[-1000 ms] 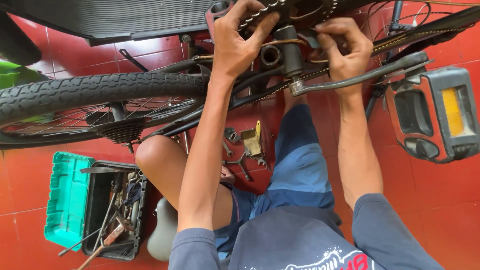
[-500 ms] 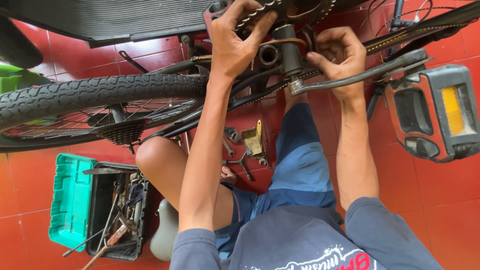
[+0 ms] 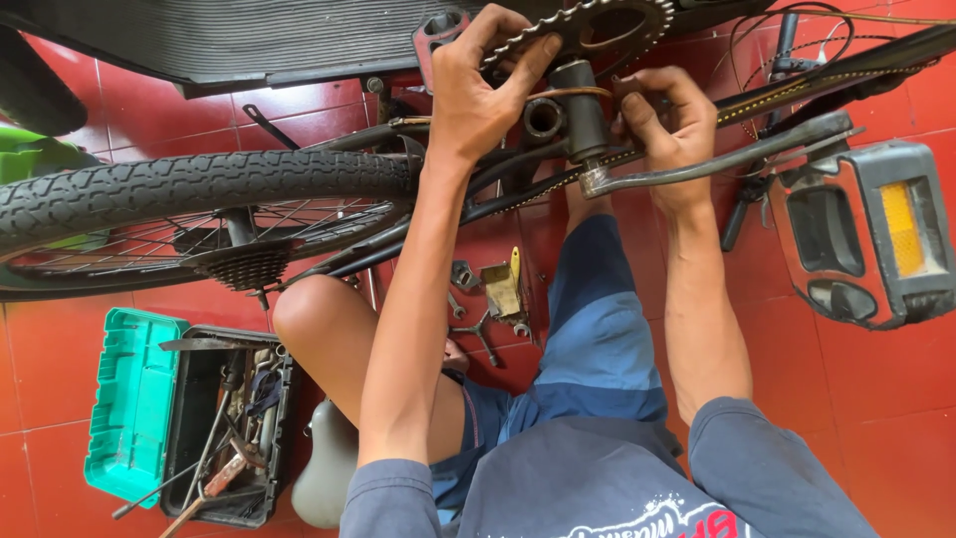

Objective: The person is repairing a bicycle-like vehicle, focusing on fitting the chain onto the sprocket and then sanding a metal component of the frame.

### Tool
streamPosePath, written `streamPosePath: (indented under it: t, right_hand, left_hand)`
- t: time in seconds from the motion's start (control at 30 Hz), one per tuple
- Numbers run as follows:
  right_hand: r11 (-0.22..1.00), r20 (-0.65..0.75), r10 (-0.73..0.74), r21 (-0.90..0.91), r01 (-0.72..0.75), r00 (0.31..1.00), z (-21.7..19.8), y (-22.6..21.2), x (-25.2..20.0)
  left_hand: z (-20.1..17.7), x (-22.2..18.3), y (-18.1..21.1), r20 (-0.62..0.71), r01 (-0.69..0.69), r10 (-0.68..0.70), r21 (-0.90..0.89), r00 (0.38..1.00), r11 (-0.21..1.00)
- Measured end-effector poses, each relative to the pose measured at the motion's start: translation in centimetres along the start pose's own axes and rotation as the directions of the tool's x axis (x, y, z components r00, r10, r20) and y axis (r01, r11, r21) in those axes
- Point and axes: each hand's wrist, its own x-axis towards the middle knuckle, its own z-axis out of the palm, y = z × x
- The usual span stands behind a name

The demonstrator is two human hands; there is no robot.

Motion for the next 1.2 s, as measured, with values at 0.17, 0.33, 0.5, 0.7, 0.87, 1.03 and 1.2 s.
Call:
streamPosePath:
  t: [0.17,0.33,0.5,0.7,0.87,1.03,1.2]
  right_hand:
    - [0.733,0.103,-0.479,-0.500,0.461,0.872,1.2,-3.0,1.5]
    - [0.398,0.278,-0.643,-0.675,0.621,0.714,1.8,-4.3,2.9]
    - [0.343,0.333,-0.655,-0.669,0.660,0.678,0.9,-3.3,4.1]
    - [0.327,0.326,-0.687,-0.660,0.677,0.650,0.6,-1.3,4.4]
    - [0.318,0.296,-0.692,-0.694,0.646,0.659,1.0,-0.8,4.2]
    - [0.376,0.234,-0.668,-0.713,0.591,0.706,0.4,-1.1,4.0]
    - [0.281,0.375,-0.646,-0.693,0.664,0.665,1.0,-2.5,4.5]
  left_hand:
    - [-0.1,-0.1,-0.1,-0.001,-0.011,0.011,0.014,1.000,1.000]
    - [-0.2,0.0,0.1,0.002,-0.024,0.024,0.010,1.000,1.000]
    - [-0.1,0.0,-0.6,-0.020,-0.041,0.042,0.036,0.999,0.999]
    - [0.1,-0.1,-0.5,-0.015,-0.010,0.011,0.060,1.000,0.998]
    - [0.0,-0.2,0.1,0.007,-0.013,0.013,0.022,1.000,1.000]
    - [-0.1,0.0,0.1,0.013,-0.001,0.001,-0.005,1.000,1.000]
    - [0.1,-0.1,0.1,0.005,-0.021,0.021,0.028,1.000,0.999]
